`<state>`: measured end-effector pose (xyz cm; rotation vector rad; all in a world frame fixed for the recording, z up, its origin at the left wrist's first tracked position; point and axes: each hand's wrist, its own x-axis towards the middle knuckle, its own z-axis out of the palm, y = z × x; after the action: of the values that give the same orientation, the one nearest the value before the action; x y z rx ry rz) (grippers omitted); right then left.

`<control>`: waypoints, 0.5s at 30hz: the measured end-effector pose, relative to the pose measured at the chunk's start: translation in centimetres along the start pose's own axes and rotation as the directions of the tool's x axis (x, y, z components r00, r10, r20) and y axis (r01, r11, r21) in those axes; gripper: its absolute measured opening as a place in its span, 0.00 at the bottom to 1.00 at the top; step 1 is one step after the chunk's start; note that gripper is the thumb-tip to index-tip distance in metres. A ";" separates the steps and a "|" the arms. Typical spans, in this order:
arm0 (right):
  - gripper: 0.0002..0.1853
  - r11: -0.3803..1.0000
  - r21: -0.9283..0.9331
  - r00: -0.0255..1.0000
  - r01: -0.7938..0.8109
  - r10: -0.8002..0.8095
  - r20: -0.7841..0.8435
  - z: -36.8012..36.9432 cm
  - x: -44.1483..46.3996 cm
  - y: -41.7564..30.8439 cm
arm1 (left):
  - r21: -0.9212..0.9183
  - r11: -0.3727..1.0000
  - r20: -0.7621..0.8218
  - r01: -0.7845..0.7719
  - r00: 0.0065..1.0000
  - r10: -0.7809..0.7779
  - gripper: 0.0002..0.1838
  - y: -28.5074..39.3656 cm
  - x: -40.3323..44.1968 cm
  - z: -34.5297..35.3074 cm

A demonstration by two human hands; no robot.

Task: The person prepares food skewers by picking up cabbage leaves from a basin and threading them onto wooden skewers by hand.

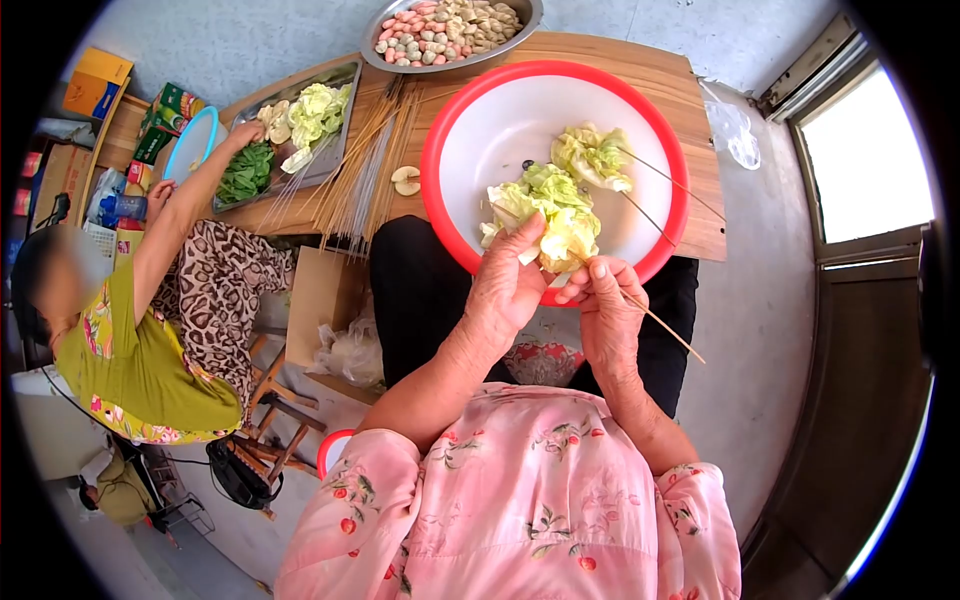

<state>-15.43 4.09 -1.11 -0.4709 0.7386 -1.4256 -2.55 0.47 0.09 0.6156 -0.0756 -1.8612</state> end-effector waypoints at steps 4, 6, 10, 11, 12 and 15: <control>0.05 0.999 0.006 0.999 0.036 -0.036 -0.010 -0.4 -0.2 -0.3 | -0.024 0.996 -0.099 -0.091 0.991 0.089 0.22 0.5 0.5 -0.6; 0.05 0.999 -0.028 0.999 0.020 -0.021 -0.034 -0.5 -0.3 -0.4 | -0.035 0.996 -0.086 -0.078 0.993 0.075 0.22 0.5 0.6 -0.8; 0.05 0.998 -0.061 0.997 -0.008 0.003 -0.078 -0.6 -0.2 -0.2 | -0.008 0.996 -0.053 -0.091 0.995 0.090 0.27 -0.1 0.2 -0.8; 0.05 0.998 -0.065 0.996 -0.008 0.002 -0.086 -0.6 -0.1 -0.3 | -0.009 0.997 -0.055 -0.075 0.996 0.075 0.26 -0.2 0.2 -0.6; 0.05 0.998 -0.067 0.996 -0.008 0.002 -0.084 -0.6 -0.1 -0.3 | -0.010 0.997 -0.054 -0.078 0.996 0.077 0.26 -0.3 0.2 -0.4; 0.04 0.998 -0.068 0.996 -0.007 0.001 -0.093 -0.5 -0.2 -0.2 | -0.013 0.999 -0.072 -0.046 0.996 0.045 0.20 -0.5 0.1 0.0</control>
<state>-15.90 4.28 -1.25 -0.4575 0.8645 -1.4293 -3.01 0.56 -0.12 0.6641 -0.0285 -1.7923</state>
